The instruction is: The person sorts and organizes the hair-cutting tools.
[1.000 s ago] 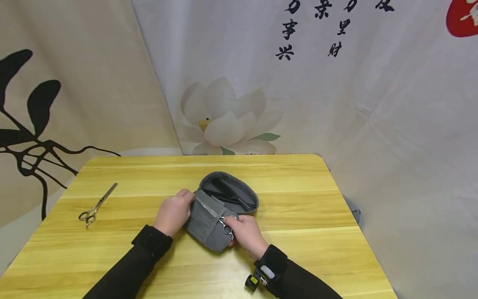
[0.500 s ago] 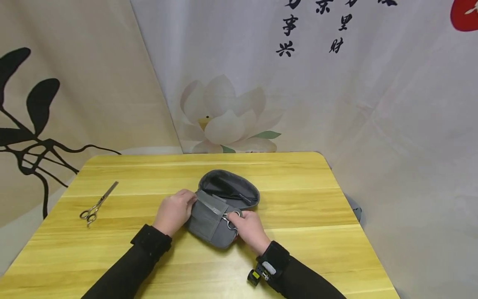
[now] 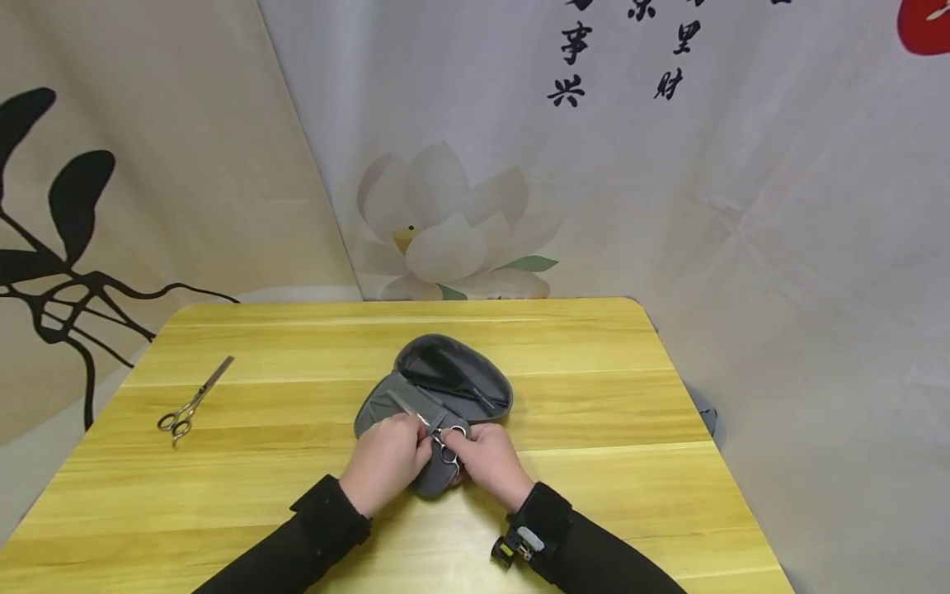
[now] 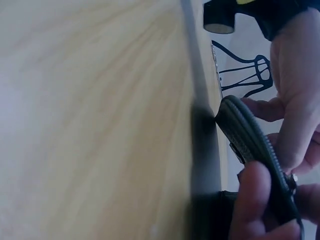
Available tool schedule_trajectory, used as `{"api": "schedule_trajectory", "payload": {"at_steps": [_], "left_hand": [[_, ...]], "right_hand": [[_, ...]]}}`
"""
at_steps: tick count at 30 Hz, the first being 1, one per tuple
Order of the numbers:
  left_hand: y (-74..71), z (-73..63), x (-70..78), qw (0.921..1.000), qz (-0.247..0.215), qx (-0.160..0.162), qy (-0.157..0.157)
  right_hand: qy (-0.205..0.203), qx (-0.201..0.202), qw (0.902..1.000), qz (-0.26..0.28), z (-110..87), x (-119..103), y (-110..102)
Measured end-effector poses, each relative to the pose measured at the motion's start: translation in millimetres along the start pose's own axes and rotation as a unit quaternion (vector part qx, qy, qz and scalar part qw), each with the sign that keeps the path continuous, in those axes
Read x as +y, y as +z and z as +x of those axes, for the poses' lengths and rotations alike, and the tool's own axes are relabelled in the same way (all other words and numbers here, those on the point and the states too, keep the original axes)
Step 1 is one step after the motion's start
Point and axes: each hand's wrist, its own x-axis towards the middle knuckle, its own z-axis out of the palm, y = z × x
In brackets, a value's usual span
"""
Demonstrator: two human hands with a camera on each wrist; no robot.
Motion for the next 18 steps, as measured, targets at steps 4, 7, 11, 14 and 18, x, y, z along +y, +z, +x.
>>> {"api": "schedule_trajectory", "payload": {"at_steps": [4,7,11,14,18], "left_hand": [[8.9,-4.5,0.1,0.9982,0.012,0.051,0.028],[11.2,-6.1,-0.8,0.9935,0.042,0.084,0.064],[10.5,-5.6,-2.1,0.9869,0.070,0.106,0.099],[7.6,-4.7,-3.4,0.9867,0.067,0.112,0.096],[4.8,-5.4,-6.4,0.9881,0.060,0.111,0.089]], "right_hand": [[-0.006,-0.001,1.0000,-0.004,1.5,-2.3,1.1],[-0.014,0.009,0.9995,-0.026,4.3,-7.4,0.9],[-0.034,0.021,0.9970,-0.067,6.6,-14.3,-2.3],[-0.050,-0.001,0.9971,-0.056,4.7,-16.2,-5.9],[-0.048,-0.063,0.9966,0.024,0.8,-13.7,-8.6]]}}
